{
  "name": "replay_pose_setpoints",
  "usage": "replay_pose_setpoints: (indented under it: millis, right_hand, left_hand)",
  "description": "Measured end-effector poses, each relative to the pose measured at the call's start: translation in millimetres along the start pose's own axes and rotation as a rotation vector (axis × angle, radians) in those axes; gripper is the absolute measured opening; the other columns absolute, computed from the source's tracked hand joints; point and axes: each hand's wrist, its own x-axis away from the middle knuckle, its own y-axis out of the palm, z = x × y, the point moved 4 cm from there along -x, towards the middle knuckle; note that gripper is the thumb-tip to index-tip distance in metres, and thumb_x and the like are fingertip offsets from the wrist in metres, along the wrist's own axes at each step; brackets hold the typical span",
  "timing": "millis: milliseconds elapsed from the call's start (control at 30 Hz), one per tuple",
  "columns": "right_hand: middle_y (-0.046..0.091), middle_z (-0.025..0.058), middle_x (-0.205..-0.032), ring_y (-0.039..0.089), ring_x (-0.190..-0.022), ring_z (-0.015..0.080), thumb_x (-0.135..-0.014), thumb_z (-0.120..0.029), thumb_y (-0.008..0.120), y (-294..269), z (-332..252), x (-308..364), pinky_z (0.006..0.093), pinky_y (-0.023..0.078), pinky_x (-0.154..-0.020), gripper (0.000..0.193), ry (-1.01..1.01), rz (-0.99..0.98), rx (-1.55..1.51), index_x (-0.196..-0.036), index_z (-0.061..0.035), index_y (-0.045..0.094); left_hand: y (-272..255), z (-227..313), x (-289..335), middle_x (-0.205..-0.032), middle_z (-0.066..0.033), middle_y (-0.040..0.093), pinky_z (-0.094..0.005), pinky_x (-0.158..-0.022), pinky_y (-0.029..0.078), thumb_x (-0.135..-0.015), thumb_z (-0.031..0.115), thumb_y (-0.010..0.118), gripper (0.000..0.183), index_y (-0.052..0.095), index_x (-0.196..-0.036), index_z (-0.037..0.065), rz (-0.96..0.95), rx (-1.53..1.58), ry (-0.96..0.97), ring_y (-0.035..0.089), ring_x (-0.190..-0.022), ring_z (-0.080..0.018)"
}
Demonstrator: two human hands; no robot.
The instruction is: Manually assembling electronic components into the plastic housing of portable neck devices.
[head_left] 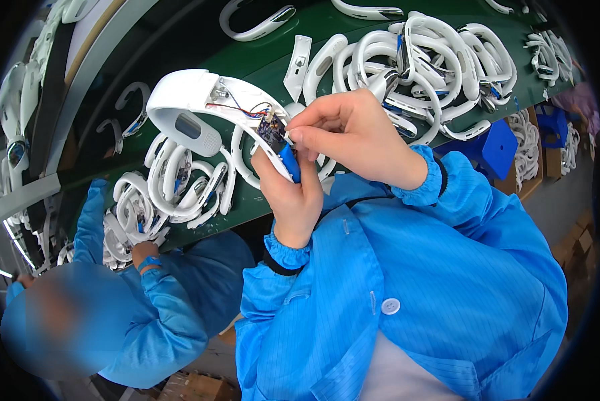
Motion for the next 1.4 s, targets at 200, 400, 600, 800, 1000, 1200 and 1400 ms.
replay_pose_setpoints:
  millis: [200,400,600,800,1000,1200,1400]
  right_hand:
    - [0.065,0.0102,-0.076,0.061,-0.068,0.0104,-0.079,-0.004,0.061,1.8,5.9,-2.5,0.0233,0.051,-0.062,0.014,-0.005,0.016,-0.051,-0.087,0.0077,0.063]
    - [0.064,0.0095,-0.073,0.062,-0.066,0.0114,-0.079,0.000,0.058,2.8,13.3,-4.7,0.0235,0.051,-0.060,0.010,-0.086,0.034,-0.007,-0.084,0.0073,0.061]
    - [0.064,0.0116,-0.074,0.064,-0.065,0.0149,-0.081,0.000,0.057,1.2,15.7,-9.3,0.0256,0.053,-0.060,0.013,0.011,-0.058,-0.134,-0.090,0.0080,0.060]
    - [0.065,0.0117,-0.076,0.063,-0.067,0.0137,-0.083,-0.007,0.061,4.8,16.0,-10.4,0.0241,0.052,-0.061,0.018,0.025,-0.091,-0.114,-0.094,0.0073,0.062]
    - [0.065,0.0106,-0.074,0.062,-0.066,0.0120,-0.082,-0.008,0.062,9.8,17.0,-10.4,0.0225,0.051,-0.059,0.017,0.030,-0.067,-0.134,-0.090,0.0070,0.063]
    - [0.064,0.0106,-0.074,0.062,-0.066,0.0125,-0.080,-0.003,0.058,15.8,22.5,-9.3,0.0245,0.052,-0.061,0.013,-0.027,0.001,-0.107,-0.088,0.0071,0.061]
    - [0.064,0.0122,-0.075,0.063,-0.068,0.0146,-0.082,-0.005,0.058,13.3,20.3,-11.0,0.0268,0.053,-0.063,0.017,-0.017,-0.064,-0.114,-0.094,0.0075,0.061]
  left_hand:
    - [-1.4,2.1,-0.2,-0.099,-0.0200,0.056,-0.0300,-0.070,0.047,-0.084,0.001,0.056,0.037,0.038,-0.115,-0.007,-0.017,-0.143,-0.029,0.060,-0.083,-0.0221]
    - [-2.4,7.9,0.3,-0.098,-0.0206,0.055,-0.0334,-0.074,0.047,-0.081,-0.003,0.056,0.040,0.039,-0.117,-0.008,0.009,-0.225,0.055,0.060,-0.085,-0.0263]
    - [-3.5,-3.5,2.6,-0.097,-0.0200,0.055,-0.0328,-0.072,0.048,-0.079,-0.006,0.053,0.041,0.038,-0.117,-0.008,0.015,-0.074,-0.009,0.061,-0.084,-0.0265]
    - [-8.8,-5.7,3.1,-0.098,-0.0197,0.055,-0.0323,-0.073,0.048,-0.080,-0.005,0.054,0.042,0.037,-0.118,-0.008,0.038,-0.069,-0.029,0.060,-0.084,-0.0261]
    - [-12.7,-0.9,2.4,-0.102,-0.0191,0.053,-0.0325,-0.073,0.048,-0.080,-0.006,0.053,0.042,0.039,-0.119,-0.006,0.032,-0.205,0.037,0.060,-0.086,-0.0268]
    - [-13.8,3.8,4.0,-0.104,-0.0197,0.052,-0.0339,-0.075,0.048,-0.079,-0.008,0.053,0.042,0.040,-0.118,-0.006,0.042,-0.173,0.037,0.060,-0.088,-0.0270]
    - [-14.8,-6.0,5.9,-0.104,-0.0200,0.052,-0.0344,-0.076,0.047,-0.077,-0.007,0.053,0.044,0.039,-0.119,-0.006,0.054,-0.093,-0.051,0.059,-0.089,-0.0285]
